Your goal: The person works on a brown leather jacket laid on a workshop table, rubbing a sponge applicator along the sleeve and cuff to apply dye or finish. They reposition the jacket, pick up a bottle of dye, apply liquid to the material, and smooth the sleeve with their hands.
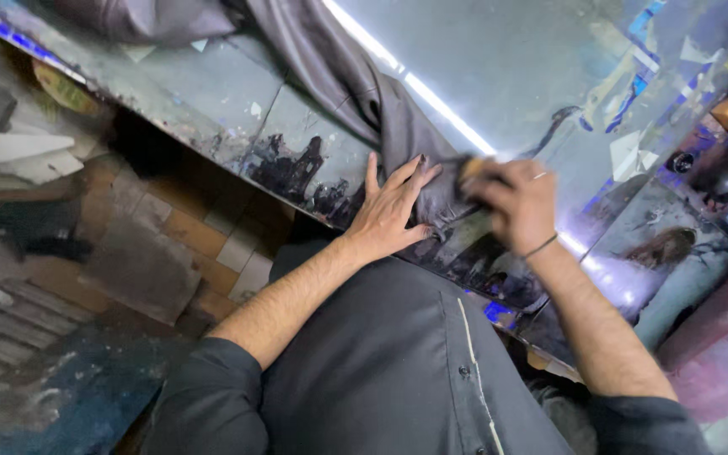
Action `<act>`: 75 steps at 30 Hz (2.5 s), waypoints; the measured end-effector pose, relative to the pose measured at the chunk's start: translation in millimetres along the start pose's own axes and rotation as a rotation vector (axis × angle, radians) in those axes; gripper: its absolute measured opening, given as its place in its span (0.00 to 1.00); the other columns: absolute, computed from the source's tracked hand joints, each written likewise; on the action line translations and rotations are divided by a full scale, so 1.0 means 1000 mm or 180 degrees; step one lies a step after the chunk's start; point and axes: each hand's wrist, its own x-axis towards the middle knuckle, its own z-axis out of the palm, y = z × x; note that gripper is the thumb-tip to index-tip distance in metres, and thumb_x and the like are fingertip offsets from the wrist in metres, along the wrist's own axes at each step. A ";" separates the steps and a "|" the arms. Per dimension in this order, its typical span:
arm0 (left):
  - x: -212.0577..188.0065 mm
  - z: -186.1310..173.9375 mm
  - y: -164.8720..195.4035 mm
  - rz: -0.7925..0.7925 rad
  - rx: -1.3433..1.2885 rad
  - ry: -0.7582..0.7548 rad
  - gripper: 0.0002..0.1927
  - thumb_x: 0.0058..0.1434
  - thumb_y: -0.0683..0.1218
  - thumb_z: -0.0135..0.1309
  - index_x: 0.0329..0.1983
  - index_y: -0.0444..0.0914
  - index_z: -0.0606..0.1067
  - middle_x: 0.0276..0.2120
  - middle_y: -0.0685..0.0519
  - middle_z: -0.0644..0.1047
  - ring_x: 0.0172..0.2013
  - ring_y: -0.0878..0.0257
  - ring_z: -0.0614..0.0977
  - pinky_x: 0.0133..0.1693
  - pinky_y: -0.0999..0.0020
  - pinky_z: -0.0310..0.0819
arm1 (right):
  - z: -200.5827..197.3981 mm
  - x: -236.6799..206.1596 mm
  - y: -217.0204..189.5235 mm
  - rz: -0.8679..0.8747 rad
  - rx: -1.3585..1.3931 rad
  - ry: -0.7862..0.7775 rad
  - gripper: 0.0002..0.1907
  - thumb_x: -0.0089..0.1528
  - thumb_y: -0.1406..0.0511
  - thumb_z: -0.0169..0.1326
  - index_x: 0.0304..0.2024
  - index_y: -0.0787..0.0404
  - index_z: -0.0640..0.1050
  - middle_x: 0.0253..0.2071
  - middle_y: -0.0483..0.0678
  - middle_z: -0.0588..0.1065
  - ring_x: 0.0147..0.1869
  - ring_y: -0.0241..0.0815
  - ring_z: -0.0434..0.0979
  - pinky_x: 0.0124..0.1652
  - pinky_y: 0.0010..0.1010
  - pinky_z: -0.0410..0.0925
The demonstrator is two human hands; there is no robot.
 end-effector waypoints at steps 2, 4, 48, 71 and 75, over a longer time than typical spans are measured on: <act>0.001 -0.005 0.010 -0.0080 -0.0028 0.0061 0.57 0.52 0.54 0.69 0.76 0.36 0.47 0.67 0.50 0.69 0.73 0.50 0.60 0.69 0.28 0.25 | 0.000 -0.010 0.015 0.0635 0.0003 0.0146 0.12 0.66 0.70 0.63 0.49 0.48 0.84 0.59 0.36 0.77 0.60 0.42 0.74 0.56 0.37 0.64; -0.001 -0.012 0.023 -0.0244 -0.0076 0.0078 0.52 0.50 0.52 0.69 0.73 0.35 0.56 0.62 0.46 0.71 0.70 0.48 0.63 0.69 0.30 0.34 | 0.001 -0.025 0.024 0.1078 0.0325 0.0932 0.13 0.65 0.70 0.63 0.52 0.56 0.81 0.64 0.50 0.72 0.67 0.53 0.71 0.65 0.41 0.63; 0.000 -0.066 0.017 -0.1576 -0.5215 0.0383 0.49 0.62 0.65 0.46 0.79 0.36 0.46 0.76 0.48 0.55 0.74 0.48 0.60 0.72 0.48 0.52 | 0.062 -0.027 -0.109 0.1206 0.2011 0.0823 0.23 0.58 0.66 0.62 0.57 0.61 0.77 0.62 0.57 0.73 0.64 0.57 0.72 0.61 0.42 0.66; 0.013 -0.004 -0.067 -0.3374 -0.6302 -0.0285 0.13 0.72 0.39 0.44 0.58 0.36 0.72 0.55 0.49 0.78 0.57 0.59 0.79 0.61 0.62 0.73 | 0.067 -0.012 -0.136 0.2122 0.1409 0.0818 0.33 0.54 0.62 0.65 0.61 0.60 0.74 0.50 0.52 0.75 0.53 0.55 0.73 0.52 0.43 0.65; 0.017 0.012 -0.083 -0.3855 -0.6322 -0.0241 0.12 0.76 0.42 0.46 0.59 0.34 0.71 0.56 0.48 0.77 0.58 0.57 0.77 0.61 0.61 0.72 | 0.067 -0.010 -0.141 0.2156 0.1313 0.0771 0.34 0.53 0.61 0.65 0.62 0.58 0.74 0.49 0.50 0.76 0.52 0.52 0.73 0.48 0.42 0.63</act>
